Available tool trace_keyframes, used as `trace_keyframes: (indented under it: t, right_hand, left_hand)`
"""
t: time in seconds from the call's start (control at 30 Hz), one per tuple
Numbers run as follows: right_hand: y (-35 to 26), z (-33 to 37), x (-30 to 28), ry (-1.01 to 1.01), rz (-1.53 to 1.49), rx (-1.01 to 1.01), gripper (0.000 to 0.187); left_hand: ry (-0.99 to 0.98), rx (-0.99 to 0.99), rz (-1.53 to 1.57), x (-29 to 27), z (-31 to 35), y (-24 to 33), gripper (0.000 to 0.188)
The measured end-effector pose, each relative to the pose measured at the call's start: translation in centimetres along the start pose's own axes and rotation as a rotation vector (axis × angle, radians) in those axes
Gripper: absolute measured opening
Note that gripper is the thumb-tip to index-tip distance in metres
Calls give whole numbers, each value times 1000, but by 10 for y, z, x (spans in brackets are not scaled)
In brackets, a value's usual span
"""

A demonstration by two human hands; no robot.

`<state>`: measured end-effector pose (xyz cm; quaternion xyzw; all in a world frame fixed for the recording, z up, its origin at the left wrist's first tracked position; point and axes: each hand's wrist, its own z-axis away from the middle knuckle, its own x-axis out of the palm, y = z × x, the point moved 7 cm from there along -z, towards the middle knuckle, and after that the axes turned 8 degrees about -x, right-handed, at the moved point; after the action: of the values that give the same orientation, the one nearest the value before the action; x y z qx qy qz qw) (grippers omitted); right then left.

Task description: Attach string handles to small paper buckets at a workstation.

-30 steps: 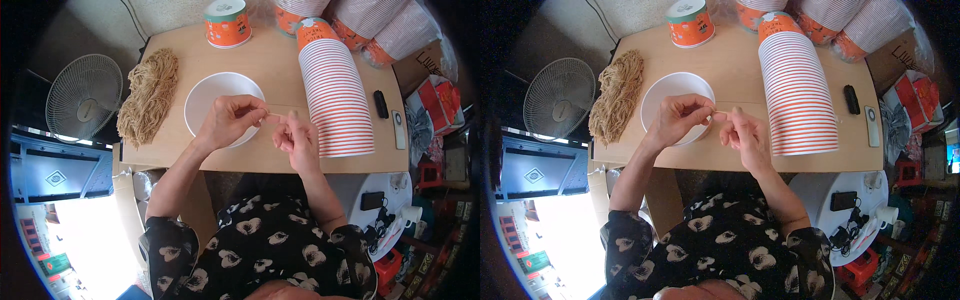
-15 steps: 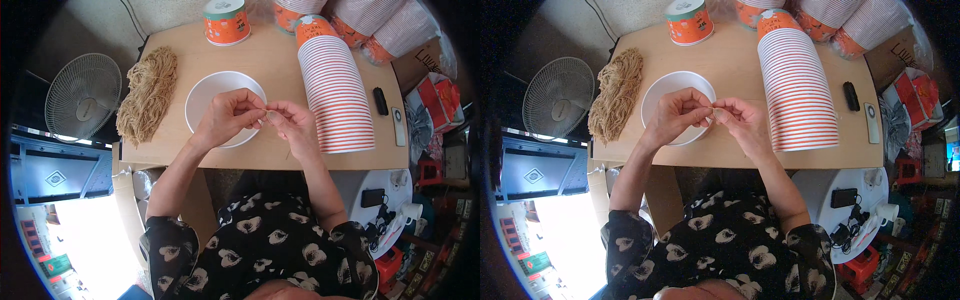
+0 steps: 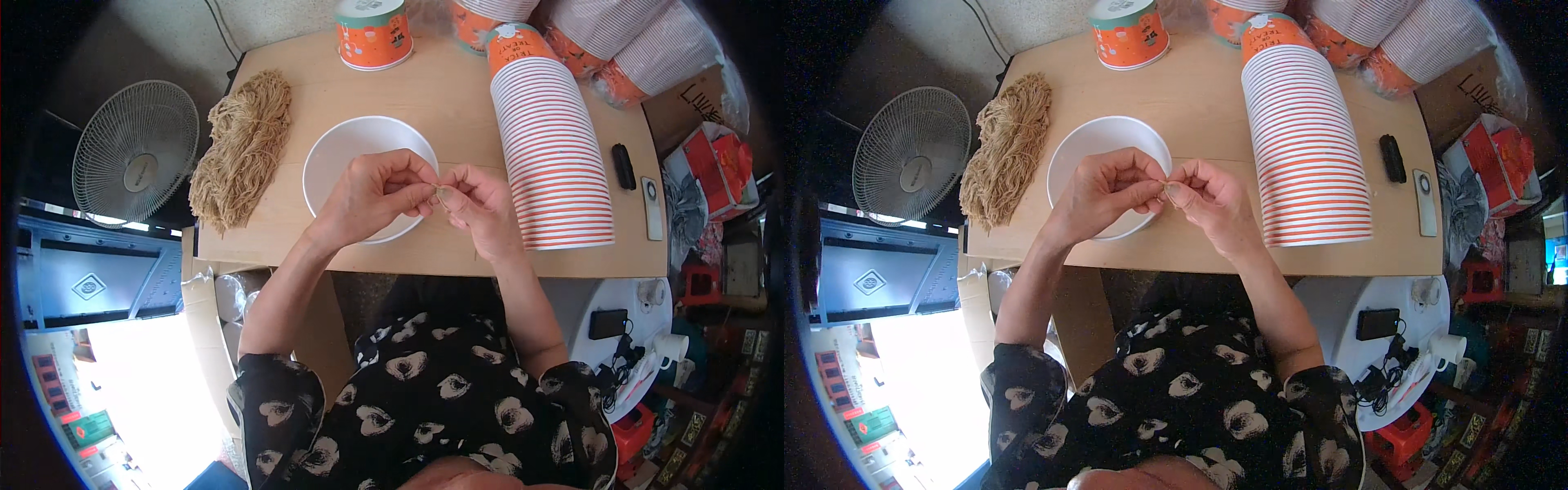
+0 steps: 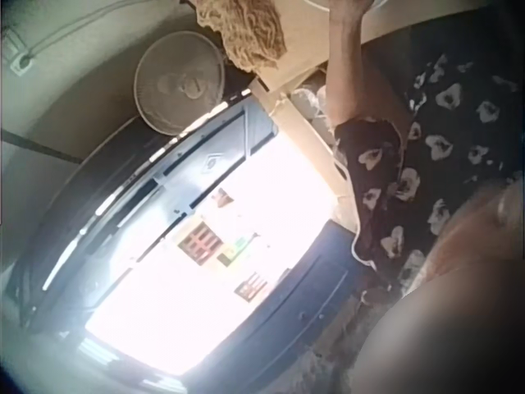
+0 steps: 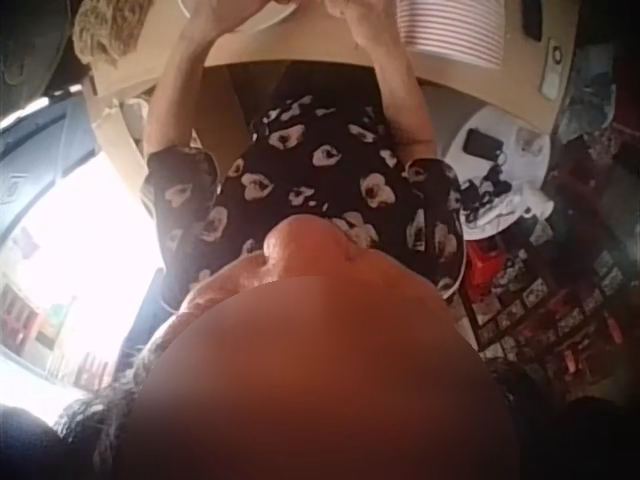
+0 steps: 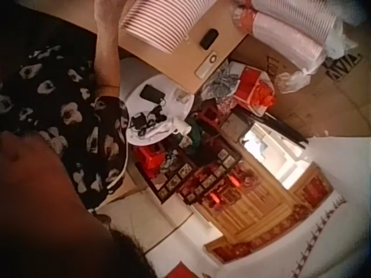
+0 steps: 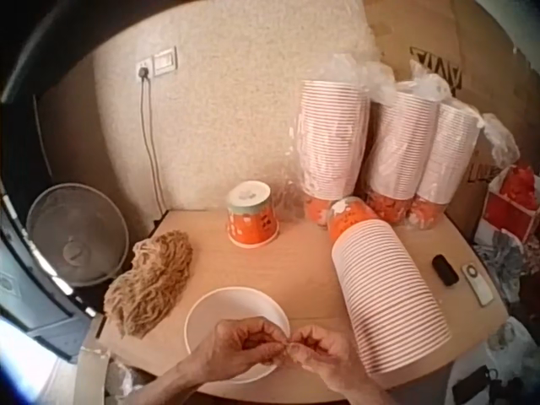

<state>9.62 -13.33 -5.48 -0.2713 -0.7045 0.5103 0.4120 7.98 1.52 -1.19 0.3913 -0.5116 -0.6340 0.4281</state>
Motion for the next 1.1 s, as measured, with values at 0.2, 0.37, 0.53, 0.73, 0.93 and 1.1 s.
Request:
trace_keyframes:
  t: [0.2, 0.37, 0.53, 0.73, 0.93, 1.1]
  right_hand:
    - [5, 2, -1, 15, -96, -5, 17]
    - [2, 1, 0, 32, -216, -7, 24]
    - [-3, 2, -1, 67, 24, -48, 20]
    - [-13, 5, 2, 126, 171, -225, 12]
    - [-5, 7, -1, 162, 44, -118, 11]
    - [12, 9, -2, 153, -193, -32, 15]
  left_hand:
    - [-8, 8, 54, 1, 0, -3, 11]
    - [-4, 17, 75, 1, -2, -3, 9]
    - [10, 27, 59, 1, 0, -2, 9]
    - [35, 15, 41, 0, 2, -1, 10]
    - [39, 36, 86, 0, 2, -3, 8]
    - [25, 19, 68, 0, 0, -4, 10]
